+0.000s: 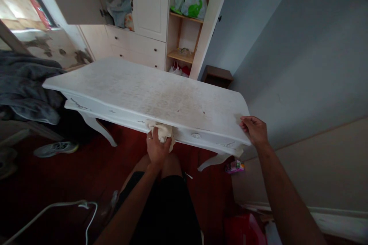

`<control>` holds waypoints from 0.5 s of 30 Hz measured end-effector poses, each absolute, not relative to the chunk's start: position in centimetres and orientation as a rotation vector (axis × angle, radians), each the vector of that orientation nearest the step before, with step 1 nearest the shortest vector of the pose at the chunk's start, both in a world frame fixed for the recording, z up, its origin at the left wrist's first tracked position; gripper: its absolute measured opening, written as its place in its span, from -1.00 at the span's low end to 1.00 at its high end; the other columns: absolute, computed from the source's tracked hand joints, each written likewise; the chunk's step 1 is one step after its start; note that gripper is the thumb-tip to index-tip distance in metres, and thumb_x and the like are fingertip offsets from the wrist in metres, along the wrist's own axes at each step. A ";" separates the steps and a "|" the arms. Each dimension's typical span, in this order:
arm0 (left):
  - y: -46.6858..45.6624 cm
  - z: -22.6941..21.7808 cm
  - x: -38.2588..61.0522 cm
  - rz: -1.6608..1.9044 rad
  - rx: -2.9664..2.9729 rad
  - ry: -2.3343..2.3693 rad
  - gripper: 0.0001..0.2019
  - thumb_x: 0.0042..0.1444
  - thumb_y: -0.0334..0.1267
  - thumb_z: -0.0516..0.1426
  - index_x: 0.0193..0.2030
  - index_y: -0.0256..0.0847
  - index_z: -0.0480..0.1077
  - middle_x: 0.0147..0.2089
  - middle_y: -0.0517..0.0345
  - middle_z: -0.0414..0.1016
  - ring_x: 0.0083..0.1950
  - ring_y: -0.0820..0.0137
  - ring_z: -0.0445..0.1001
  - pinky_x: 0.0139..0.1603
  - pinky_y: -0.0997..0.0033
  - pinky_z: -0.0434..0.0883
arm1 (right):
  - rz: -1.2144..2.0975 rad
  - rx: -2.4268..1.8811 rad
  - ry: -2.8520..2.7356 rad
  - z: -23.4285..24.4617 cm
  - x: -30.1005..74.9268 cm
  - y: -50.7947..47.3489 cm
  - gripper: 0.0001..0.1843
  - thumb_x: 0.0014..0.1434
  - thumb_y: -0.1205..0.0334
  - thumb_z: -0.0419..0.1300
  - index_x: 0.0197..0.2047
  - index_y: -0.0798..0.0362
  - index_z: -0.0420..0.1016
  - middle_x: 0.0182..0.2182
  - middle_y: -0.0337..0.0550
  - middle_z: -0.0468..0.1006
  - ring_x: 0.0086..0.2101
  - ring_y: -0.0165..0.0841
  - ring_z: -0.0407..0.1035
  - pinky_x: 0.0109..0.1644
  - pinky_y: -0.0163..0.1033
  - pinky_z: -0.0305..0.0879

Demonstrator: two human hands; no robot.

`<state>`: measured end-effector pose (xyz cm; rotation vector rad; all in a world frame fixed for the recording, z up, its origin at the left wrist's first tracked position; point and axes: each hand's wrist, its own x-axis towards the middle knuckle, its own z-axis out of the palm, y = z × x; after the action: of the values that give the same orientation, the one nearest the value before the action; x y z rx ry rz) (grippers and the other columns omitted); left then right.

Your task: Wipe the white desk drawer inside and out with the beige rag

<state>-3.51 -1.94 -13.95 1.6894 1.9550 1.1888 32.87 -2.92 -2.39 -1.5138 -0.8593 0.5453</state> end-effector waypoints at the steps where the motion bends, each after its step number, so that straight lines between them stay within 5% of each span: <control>1: -2.2 -13.7 -2.7 1.197 1.623 1.944 -0.25 0.04 -0.07 0.21 0.34 -0.32 0.15 0.21 -0.28 0.23 0.18 -0.05 0.32 0.12 -0.06 0.38 | 0.546 -1.518 -0.856 -2.4 32.8 -2.9 -0.72 -0.21 0.14 0.37 -0.44 0.15 0.52 -0.63 -0.22 0.44 -0.64 -0.55 0.20 -0.61 -0.45 0.11; 6: -4.4 -12.8 3.7 1.319 1.339 1.680 -0.30 -0.01 -0.26 0.20 0.29 -0.29 0.12 0.18 -0.19 0.23 0.23 0.09 0.29 0.29 0.05 0.27 | 0.482 -1.567 -0.900 -2.6 33.0 -2.7 -0.73 -0.17 0.12 0.35 -0.42 0.15 0.53 -0.61 -0.23 0.45 -0.63 -0.54 0.21 -0.61 -0.44 0.11; 15: -7.6 -11.4 14.2 1.376 0.437 1.497 -0.31 0.10 -0.23 0.15 0.31 -0.14 -0.08 0.34 -0.20 0.11 0.33 0.28 0.26 0.32 0.26 0.26 | 0.425 -1.607 -0.995 -2.8 33.3 -2.9 -0.75 -0.09 0.10 0.32 -0.41 0.12 0.53 -0.60 -0.22 0.46 -0.61 -0.52 0.23 -0.60 -0.43 0.15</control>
<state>14.23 -7.61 -11.40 0.4365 1.4969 1.3764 33.32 -2.88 -2.81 -1.6067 -0.9948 0.4249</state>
